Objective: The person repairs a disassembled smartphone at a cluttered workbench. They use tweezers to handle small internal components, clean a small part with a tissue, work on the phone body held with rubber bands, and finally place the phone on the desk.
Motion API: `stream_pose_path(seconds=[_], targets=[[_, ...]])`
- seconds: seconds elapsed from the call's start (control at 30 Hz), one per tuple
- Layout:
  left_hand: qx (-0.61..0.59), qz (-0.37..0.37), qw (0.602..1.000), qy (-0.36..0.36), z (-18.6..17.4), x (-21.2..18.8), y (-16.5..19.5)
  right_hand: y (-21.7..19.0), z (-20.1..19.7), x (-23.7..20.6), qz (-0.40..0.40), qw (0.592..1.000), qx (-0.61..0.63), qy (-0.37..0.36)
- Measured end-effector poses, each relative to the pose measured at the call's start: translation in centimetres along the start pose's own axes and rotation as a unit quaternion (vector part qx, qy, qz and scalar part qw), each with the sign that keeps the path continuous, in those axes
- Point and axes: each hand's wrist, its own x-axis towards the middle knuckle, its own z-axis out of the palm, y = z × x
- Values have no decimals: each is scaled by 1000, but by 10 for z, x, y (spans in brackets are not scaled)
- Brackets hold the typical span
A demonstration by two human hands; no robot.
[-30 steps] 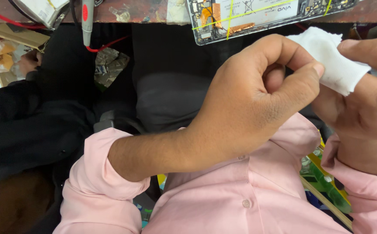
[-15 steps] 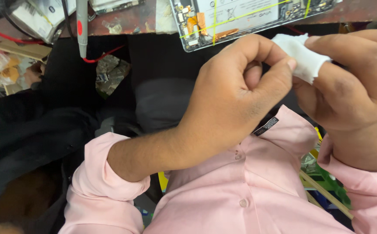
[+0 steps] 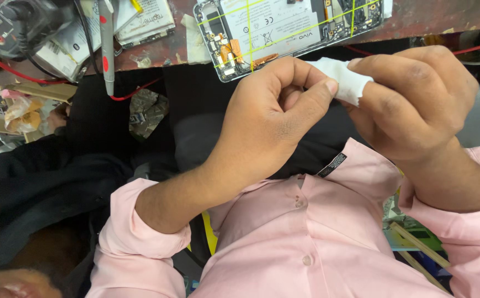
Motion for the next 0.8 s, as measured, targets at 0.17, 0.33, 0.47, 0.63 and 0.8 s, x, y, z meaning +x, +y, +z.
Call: stream_pose_path(seconds=[0.17, 0.33, 0.47, 0.63, 0.8], targets=[[-2, -8, 1000, 7, 2, -1, -1, -1, -2, 0, 5, 1000, -6, -13], [-22, 0, 1000, -3, 2, -3, -1, -1, -2, -1, -3, 1000, -1, 3], [-18, 7, 1000, -3, 0, -6, -1, -3, -1, -1, -4, 1000, 4, 6], [-5, 20, 1000, 1, -2, -6, -2, -5, 0, -1, -5, 1000, 2, 0], [-10, 15, 1000, 1, -3, -7, -3, -6, 2, -2, -12, 1000, -4, 0]])
